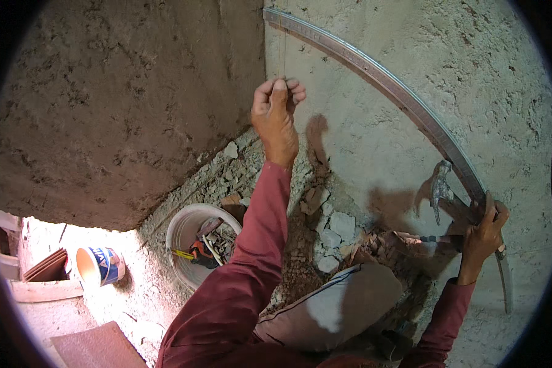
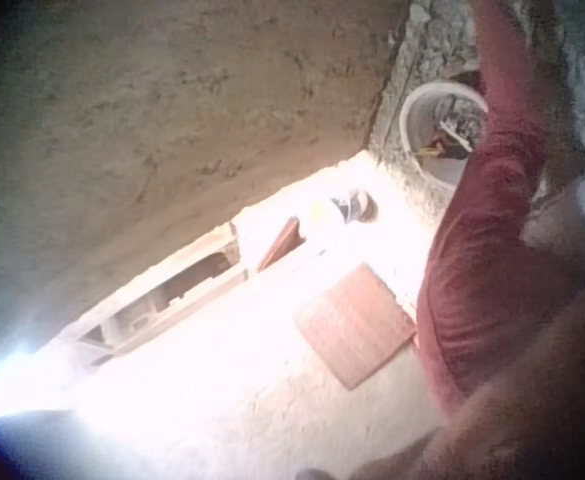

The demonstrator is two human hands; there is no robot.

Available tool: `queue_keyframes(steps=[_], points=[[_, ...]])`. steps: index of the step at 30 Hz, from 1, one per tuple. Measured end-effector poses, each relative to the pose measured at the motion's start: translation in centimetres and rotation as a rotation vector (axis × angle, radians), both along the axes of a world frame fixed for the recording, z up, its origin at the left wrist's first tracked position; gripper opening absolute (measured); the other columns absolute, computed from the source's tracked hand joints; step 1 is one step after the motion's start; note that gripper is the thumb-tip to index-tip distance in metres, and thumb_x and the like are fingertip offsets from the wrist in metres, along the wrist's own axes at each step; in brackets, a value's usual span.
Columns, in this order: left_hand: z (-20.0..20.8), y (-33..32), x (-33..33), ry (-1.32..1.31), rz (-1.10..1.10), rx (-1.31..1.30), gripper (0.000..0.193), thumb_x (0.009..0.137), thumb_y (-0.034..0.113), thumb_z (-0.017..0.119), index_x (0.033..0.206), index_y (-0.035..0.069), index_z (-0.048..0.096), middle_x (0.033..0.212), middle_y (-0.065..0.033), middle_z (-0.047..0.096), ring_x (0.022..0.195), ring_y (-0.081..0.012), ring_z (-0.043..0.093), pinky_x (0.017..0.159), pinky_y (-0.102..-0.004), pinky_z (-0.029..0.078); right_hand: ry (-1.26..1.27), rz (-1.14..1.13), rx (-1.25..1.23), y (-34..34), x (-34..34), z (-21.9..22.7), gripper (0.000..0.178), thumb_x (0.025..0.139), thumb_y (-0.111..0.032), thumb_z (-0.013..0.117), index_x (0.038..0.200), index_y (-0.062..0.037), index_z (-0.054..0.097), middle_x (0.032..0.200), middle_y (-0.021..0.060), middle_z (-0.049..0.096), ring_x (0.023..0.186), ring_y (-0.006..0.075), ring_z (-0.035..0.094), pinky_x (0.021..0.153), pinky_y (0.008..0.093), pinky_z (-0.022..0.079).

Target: The person positions a flexible metal track against a wall, secures it by driving nails with a hammer, and checks the alignment with a level.

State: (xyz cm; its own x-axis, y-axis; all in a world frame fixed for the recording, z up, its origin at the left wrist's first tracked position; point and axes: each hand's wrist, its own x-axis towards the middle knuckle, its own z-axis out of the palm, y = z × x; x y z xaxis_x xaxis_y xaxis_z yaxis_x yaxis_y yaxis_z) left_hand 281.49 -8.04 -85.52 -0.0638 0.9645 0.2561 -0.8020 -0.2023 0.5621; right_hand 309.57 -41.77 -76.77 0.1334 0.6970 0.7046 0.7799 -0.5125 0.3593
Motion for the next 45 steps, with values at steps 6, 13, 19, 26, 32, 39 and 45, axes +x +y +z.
queue_keyframes(steps=[6,13,19,26,32,39,45], points=[[3.3,4.8,5.7,-0.053,0.261,-0.062,0.024,0.101,0.018,0.057,0.116,-0.001,0.053,0.101,-0.0091,0.060,0.086,-0.0153,0.060,0.079,-0.0290,0.054,0.100,0.060,-0.023,0.9,-0.5,-0.4,0.069,0.064,0.012,0.076,0.128,-0.0094,0.060,0.110,0.0125,0.057,0.091,0.0281,0.068,0.066,0.0394,0.057],[8.5,6.2,11.7,-0.230,0.623,-0.196,0.027,0.105,0.023,0.041,0.116,-0.001,0.044,0.103,-0.0093,0.056,0.085,-0.0141,0.053,0.077,-0.0289,0.049,0.017,0.034,-0.049,-0.5,0.3,0.4,0.065,0.068,0.008,0.077,0.128,-0.0114,0.060,0.111,0.0120,0.057,0.086,0.0273,0.068,0.063,0.0397,0.056],[6.6,7.6,11.8,-0.338,0.681,-0.119,0.030,0.105,0.026,0.035,0.114,-0.002,0.041,0.104,-0.0088,0.052,0.090,-0.0139,0.050,0.083,-0.0296,0.046,0.059,0.103,-0.064,1.0,-1.0,1.1,0.058,0.074,0.004,0.076,0.127,-0.0121,0.059,0.110,0.0116,0.057,0.086,0.0268,0.068,0.061,0.0381,0.054],[5.0,9.2,12.4,-0.316,0.611,-0.211,0.026,0.104,0.026,0.039,0.106,0.000,0.044,0.097,-0.0069,0.051,0.086,-0.0146,0.050,0.085,-0.0313,0.045,0.109,0.131,-0.075,0.5,-0.8,1.7,0.055,0.076,0.005,0.073,0.126,-0.0117,0.059,0.106,0.0119,0.056,0.085,0.0266,0.067,0.062,0.0385,0.054],[4.4,9.0,11.6,-0.100,0.694,-0.104,0.026,0.104,0.026,0.040,0.106,0.001,0.047,0.097,-0.0069,0.051,0.088,-0.0162,0.050,0.086,-0.0318,0.043,0.135,0.124,-0.054,1.0,-0.9,1.0,0.052,0.076,0.006,0.071,0.124,-0.0112,0.061,0.106,0.0124,0.057,0.085,0.0284,0.067,0.062,0.0385,0.054],[7.2,5.5,12.3,0.187,0.809,-0.179,0.024,0.106,0.022,0.039,0.111,-0.001,0.046,0.105,-0.0113,0.051,0.098,-0.0232,0.052,0.093,-0.0367,0.041,0.130,0.123,-0.055,0.9,-1.6,2.3,0.062,0.067,0.013,0.064,0.124,-0.0123,0.061,0.107,0.0125,0.056,0.085,0.0300,0.067,0.064,0.0385,0.054],[6.6,6.5,12.5,0.109,0.702,-0.185,0.024,0.107,0.021,0.036,0.114,0.000,0.043,0.111,-0.0136,0.049,0.103,-0.0243,0.050,0.096,-0.0387,0.038,0.158,0.055,-0.057,0.8,-1.5,1.9,0.059,0.070,0.012,0.065,0.124,-0.0115,0.060,0.105,0.0129,0.056,0.085,0.0314,0.067,0.065,0.0395,0.053]])
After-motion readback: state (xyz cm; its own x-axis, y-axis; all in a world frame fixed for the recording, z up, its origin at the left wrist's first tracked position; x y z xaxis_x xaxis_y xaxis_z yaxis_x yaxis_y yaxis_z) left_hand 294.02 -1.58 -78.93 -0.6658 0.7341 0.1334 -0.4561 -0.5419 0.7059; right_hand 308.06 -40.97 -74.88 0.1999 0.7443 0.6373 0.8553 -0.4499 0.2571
